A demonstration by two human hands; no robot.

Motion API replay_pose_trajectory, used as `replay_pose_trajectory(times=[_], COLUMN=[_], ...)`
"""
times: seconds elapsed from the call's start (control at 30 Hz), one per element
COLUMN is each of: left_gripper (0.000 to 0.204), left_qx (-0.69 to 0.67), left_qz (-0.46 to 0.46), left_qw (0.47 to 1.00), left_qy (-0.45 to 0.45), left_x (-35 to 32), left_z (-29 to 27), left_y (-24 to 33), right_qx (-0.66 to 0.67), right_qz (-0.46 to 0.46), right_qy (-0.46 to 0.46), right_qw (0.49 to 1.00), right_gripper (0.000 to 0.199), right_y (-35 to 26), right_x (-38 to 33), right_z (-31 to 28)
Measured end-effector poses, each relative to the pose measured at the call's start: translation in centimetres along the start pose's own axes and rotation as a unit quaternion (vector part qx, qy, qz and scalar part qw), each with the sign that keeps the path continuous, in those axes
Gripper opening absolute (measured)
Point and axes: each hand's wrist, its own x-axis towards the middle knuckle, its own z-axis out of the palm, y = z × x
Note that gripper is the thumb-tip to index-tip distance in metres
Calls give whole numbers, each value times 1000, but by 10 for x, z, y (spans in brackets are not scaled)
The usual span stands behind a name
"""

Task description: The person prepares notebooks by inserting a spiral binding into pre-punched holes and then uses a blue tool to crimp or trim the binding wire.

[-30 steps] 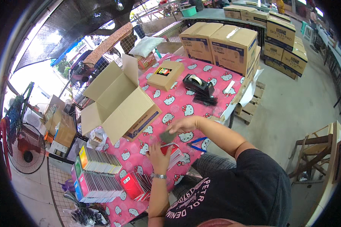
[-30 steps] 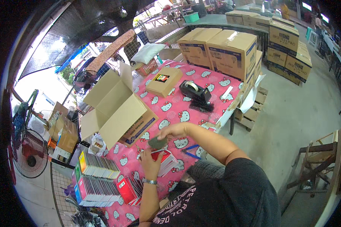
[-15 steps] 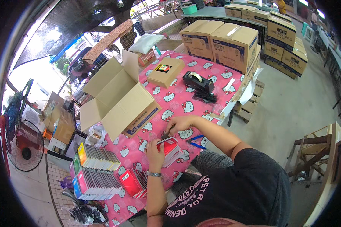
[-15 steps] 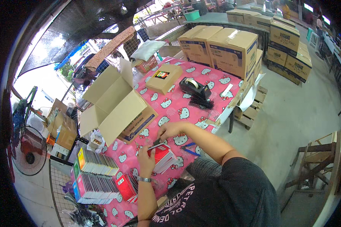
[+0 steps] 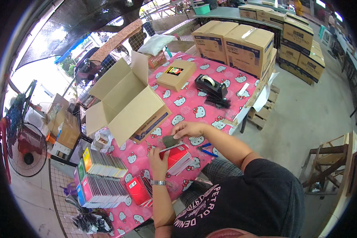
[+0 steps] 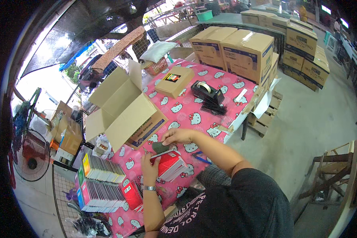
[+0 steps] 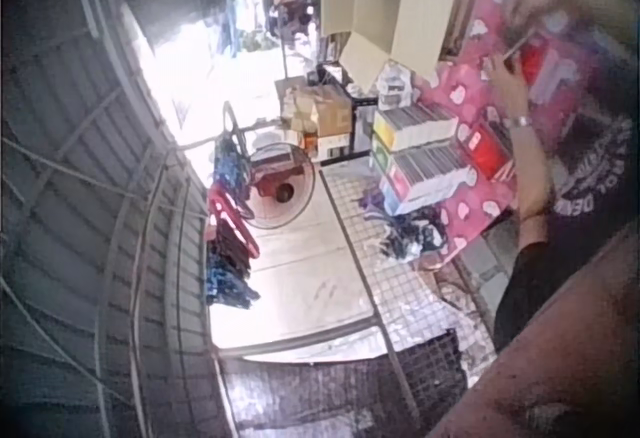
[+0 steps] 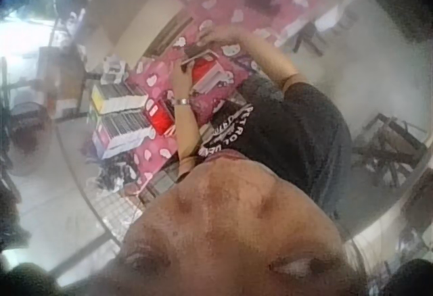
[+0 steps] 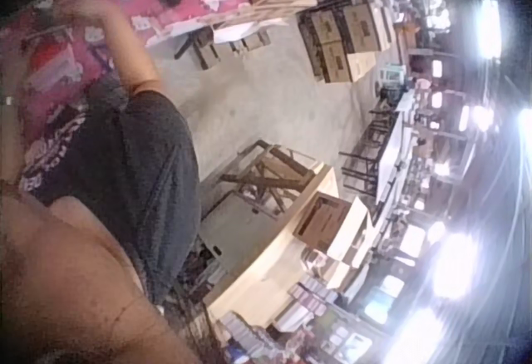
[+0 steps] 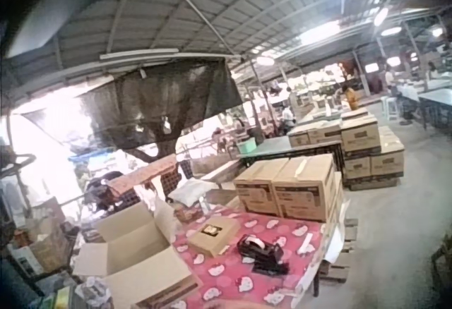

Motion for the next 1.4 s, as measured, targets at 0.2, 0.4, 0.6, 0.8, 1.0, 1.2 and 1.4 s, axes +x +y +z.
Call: replay_pose_trajectory(times=[0.2,0.4,0.6,0.8,1.0,1.2,1.4], left_gripper=[23,22,26,34,35,36,33], left_qx=[-71,-107,-132,-83,-110,-170,-114], left_qz=[-10,-6,-33,-28,-65,-76,-76], left_qw=[997,993,990,994,989,981,990], left_qy=[-24,-40,-37,-60,-72,-52,-42], left_x=[-3,0,-1,-2,1,0,0], left_z=[2,-2,2,2,2,6,-2], left_y=[-6,5,6,1,3,-5,4], right_qx=[-39,-54,-81,-91,-8,-4,-103], right_qz=[-9,17,0,-35,-45,-56,-54], right_qy=[23,-51,-35,-44,-40,-33,-12], right_qw=[999,997,996,994,998,998,993], right_gripper=[13,25,27,22,18,19,17], right_y=[-6,9,15,-9,-8,-12,-8], right_x=[1,2,-13,-13,-8,-10,1], right_z=[0,-2,1,0,5,7,8])
